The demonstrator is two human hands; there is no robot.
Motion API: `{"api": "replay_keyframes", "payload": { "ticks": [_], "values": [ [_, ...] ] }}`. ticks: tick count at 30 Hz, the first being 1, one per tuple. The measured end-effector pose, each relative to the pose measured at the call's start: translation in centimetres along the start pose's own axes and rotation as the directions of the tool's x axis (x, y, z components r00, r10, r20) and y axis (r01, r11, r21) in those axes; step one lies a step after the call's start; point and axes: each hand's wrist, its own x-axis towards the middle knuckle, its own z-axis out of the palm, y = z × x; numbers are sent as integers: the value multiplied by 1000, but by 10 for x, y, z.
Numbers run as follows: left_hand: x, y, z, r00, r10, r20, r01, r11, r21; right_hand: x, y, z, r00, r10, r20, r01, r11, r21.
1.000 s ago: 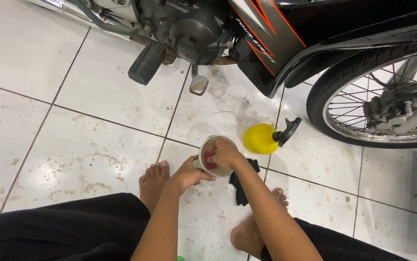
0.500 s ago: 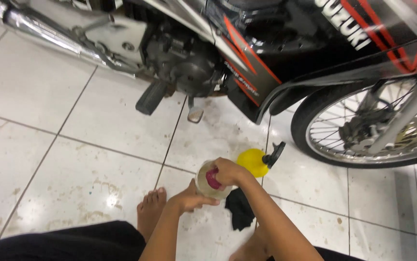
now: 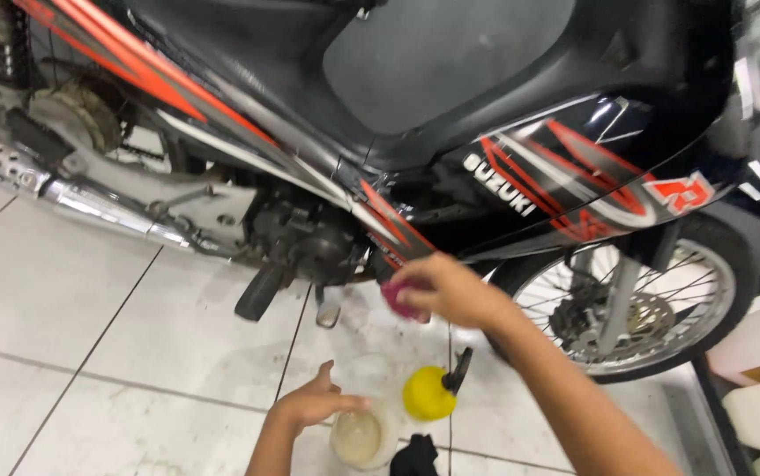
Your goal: The person cleans the side fairing of a black Suzuki motorcycle using a pink sponge and a yellow spray bottle. They repeatedly wipe the surface, dip the sponge into a bucket of water, and spray the area before continuing to scrub the side panel.
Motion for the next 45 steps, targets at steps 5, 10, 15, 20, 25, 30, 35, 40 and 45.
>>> {"api": "replay_keyframes", "payload": {
  "ticks": [5,10,15,20,25,30,35,40,45],
  "values": [
    [-12,36,-3,956,175,-237,-223,956,-192,0,-19,-104,855,-160,-494,-37,930,-365],
    [-43,74,0,948,118,-295,-214,923,-319,1,26,-175,567,-492,-661,-493,440,-751],
    [-10,75,-12,918,1,-397,-138,939,-316,18,57,-178,656,-508,-558,-511,246,-824],
    [-2,86,-13,867,-38,-497,-56,983,-173,33,72,-171,630,-643,-435,-545,33,-838],
    [49,82,-3,874,-93,-476,243,933,265,15,76,-198,541,-590,-599,-705,69,-706],
    [77,90,-14,802,-227,-552,559,610,562,30,73,-199,560,-456,-692,-666,249,-703],
    [144,87,-63,851,-369,-375,498,339,798,64,75,-173,642,-527,-557,-485,284,-827],
    [37,155,-84,908,-379,-181,269,194,943,20,57,-207,502,-399,-767,-765,209,-609],
    [13,156,-96,857,265,-442,354,322,878,27,60,-203,490,-494,-718,-746,190,-639]
  ]
}}
